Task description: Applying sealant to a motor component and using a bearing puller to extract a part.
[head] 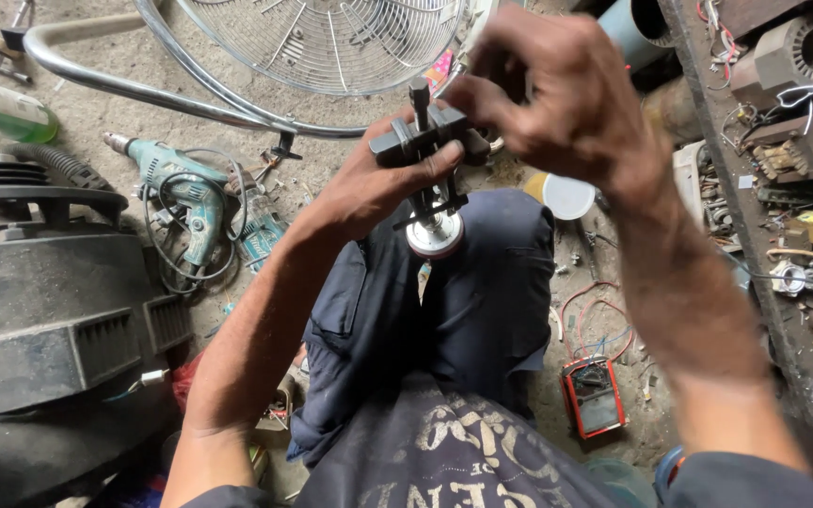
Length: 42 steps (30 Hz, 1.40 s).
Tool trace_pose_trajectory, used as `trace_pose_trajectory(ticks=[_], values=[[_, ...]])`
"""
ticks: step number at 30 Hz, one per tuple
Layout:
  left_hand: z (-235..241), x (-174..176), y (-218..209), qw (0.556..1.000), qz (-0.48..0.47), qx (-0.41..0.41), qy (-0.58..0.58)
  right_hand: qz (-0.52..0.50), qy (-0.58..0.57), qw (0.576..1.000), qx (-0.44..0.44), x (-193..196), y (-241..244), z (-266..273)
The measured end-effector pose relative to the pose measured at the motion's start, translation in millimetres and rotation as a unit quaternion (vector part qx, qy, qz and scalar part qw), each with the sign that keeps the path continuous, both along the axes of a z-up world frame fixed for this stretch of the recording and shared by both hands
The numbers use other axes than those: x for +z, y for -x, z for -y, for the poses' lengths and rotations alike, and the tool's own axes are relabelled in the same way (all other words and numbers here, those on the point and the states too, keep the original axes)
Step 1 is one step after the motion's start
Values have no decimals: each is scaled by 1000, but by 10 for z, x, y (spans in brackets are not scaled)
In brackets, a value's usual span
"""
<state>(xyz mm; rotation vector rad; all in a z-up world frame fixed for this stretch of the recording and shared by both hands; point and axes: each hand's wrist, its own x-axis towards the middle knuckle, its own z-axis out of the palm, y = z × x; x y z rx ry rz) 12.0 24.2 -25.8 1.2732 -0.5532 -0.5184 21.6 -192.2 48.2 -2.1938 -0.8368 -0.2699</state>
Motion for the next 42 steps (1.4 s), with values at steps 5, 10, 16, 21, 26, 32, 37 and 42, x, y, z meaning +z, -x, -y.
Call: trace_pose_trajectory(ticks=[5, 10, 16, 21, 26, 32, 37, 42], values=[[13, -89, 9, 996, -66, -20, 63, -146, 438, 887, -12, 641, -169, -551], [10, -66, 7, 999, -23, -11, -20, -134, 501, 854, 32, 952, -160, -651], [-1, -21, 22, 1000, 5, 1, -13, -127, 524, 841, 32, 997, -128, -637], [0, -53, 38, 1000, -2, 0, -5, -172, 567, 806, -17, 1074, -81, -753], [-17, 33, 100, 998, 55, 8, -41, -128, 516, 846, 30, 1042, -82, -680], [-22, 4, 139, 1000, 27, 4, -7, -104, 504, 855, 67, 1034, -101, -633], [-35, -42, 151, 997, -20, 19, -77, -134, 579, 803, 34, 1106, -44, -780], [-70, 4, 217, 999, 50, -1, -8, -119, 522, 842, 59, 1080, -25, -740]])
